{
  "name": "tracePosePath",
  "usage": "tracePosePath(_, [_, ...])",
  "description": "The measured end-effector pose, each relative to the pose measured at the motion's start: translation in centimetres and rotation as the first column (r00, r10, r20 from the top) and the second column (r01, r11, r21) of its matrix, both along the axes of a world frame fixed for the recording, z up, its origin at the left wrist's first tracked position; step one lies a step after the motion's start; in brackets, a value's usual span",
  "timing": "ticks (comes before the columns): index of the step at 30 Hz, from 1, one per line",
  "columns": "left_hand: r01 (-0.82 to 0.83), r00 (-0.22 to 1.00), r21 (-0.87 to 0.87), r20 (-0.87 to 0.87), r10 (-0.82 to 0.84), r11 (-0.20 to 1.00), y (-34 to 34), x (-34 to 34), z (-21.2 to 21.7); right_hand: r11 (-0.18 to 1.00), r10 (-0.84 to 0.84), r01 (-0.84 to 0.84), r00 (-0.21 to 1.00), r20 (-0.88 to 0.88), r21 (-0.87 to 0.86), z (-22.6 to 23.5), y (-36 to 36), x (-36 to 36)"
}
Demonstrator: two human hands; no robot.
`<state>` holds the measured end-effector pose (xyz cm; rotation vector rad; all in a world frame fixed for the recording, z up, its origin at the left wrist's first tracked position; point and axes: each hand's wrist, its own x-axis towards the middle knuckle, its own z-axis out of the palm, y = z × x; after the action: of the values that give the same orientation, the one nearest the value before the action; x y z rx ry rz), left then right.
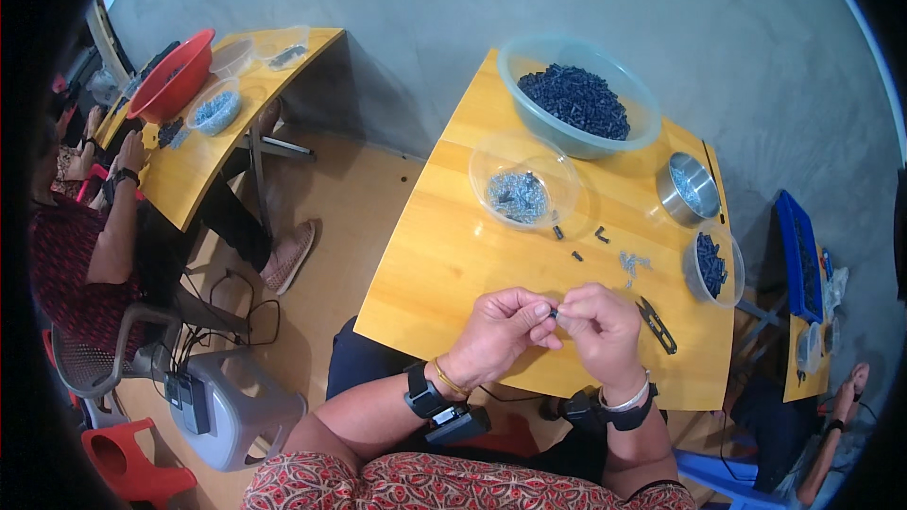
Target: Assembling small plastic and rubber components at a workbench in a manufacturing setting.
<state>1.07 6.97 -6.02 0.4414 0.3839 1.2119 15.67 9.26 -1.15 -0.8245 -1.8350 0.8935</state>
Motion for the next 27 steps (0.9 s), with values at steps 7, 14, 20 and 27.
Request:
tracePosePath(7, [-0.025, 0.999, 0.019, 0.027, 0.025, 1.000, -0.1, 0.0, -0.3, 0.986, -0.049, 0.044, 0.999, 0.024, 0.158, 0.0, -0.6, -0.5])
tracePosePath(14, [-0.015, 1.000, -0.059, 0.022, 0.017, 0.998, 0.4, -0.2, 0.5, 0.984, -0.012, -0.008, 0.994, -0.109, -0.179, -0.2, -0.1, -0.1])
tracePosePath(20, [0.072, 0.996, -0.072, 0.065, -0.068, 0.995, 0.8, -1.1, 0.4, 0.910, -0.018, -0.068, 0.979, -0.202, -0.408, -0.4, 0.5, 0.7])
tracePosePath(27, [0.039, 0.999, -0.078, -0.003, -0.039, 0.996, 0.5, -0.5, 0.5, 0.974, -0.012, 0.018, 1.000, 0.026, -0.227, 0.0, 0.2, 0.5])
